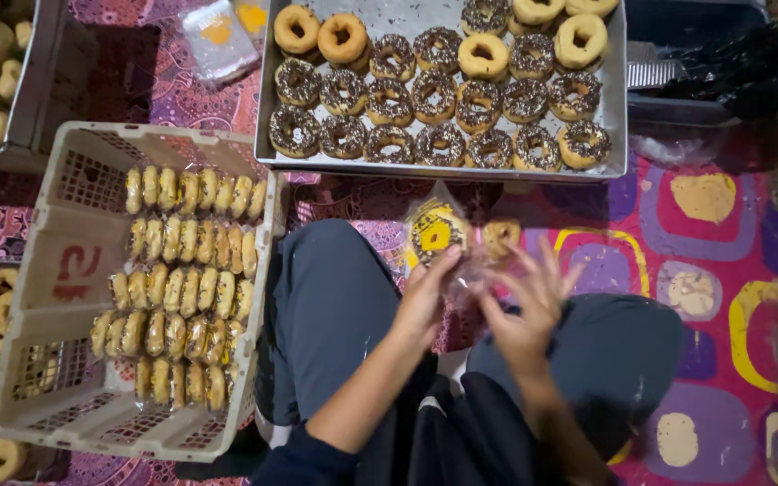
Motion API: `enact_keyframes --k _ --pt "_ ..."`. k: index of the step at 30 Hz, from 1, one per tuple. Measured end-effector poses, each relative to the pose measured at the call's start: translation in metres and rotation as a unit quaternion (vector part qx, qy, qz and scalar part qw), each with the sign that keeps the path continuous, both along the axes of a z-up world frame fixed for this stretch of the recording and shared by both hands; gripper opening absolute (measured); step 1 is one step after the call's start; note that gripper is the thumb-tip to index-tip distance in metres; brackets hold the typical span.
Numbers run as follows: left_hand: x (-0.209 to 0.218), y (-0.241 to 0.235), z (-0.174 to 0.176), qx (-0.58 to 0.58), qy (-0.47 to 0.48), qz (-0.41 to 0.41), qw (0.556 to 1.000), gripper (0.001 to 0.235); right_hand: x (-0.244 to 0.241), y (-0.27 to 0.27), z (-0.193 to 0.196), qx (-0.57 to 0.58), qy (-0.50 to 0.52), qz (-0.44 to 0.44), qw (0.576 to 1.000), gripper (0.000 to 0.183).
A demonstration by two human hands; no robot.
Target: The person sits on the floor and packages donuts one by one. They pick donuts from a metal tray, place them into small clear plastic bags, and arrange the sealed bags in a white plastic crate.
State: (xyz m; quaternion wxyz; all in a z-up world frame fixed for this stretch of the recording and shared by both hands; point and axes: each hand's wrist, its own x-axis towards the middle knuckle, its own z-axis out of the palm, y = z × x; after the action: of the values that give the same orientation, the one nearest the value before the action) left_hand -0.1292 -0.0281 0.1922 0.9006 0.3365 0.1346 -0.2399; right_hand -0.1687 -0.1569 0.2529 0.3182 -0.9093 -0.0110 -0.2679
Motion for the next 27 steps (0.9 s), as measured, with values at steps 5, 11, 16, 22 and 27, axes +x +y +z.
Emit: enact_keyframes --k 5,11,16,22,27 --pt "0.008 0.034 -0.030 0.133 -0.083 -0.074 0.985 0.069 0.020 -0.012 0.008 -0.106 0.014 0.171 0.979 0.025" --pt "-0.007 0.062 0.006 0.512 -0.427 0.026 0.745 0.074 0.035 -0.007 0.025 0.145 0.216 0.182 0.948 0.008" --pt "-0.019 0.041 0.054 0.283 -0.260 -0.038 0.923 0.027 0.008 -0.012 0.062 -0.124 0.006 0.217 0.968 0.026" --pt "-0.049 0.051 0.100 0.528 -0.383 -0.272 0.707 0.025 0.017 -0.069 0.073 -0.342 0.034 0.275 0.898 0.025" --pt "-0.034 0.058 0.088 0.507 -0.639 -0.179 0.550 0.015 0.010 -0.101 0.010 -0.405 0.066 0.251 0.877 0.084"
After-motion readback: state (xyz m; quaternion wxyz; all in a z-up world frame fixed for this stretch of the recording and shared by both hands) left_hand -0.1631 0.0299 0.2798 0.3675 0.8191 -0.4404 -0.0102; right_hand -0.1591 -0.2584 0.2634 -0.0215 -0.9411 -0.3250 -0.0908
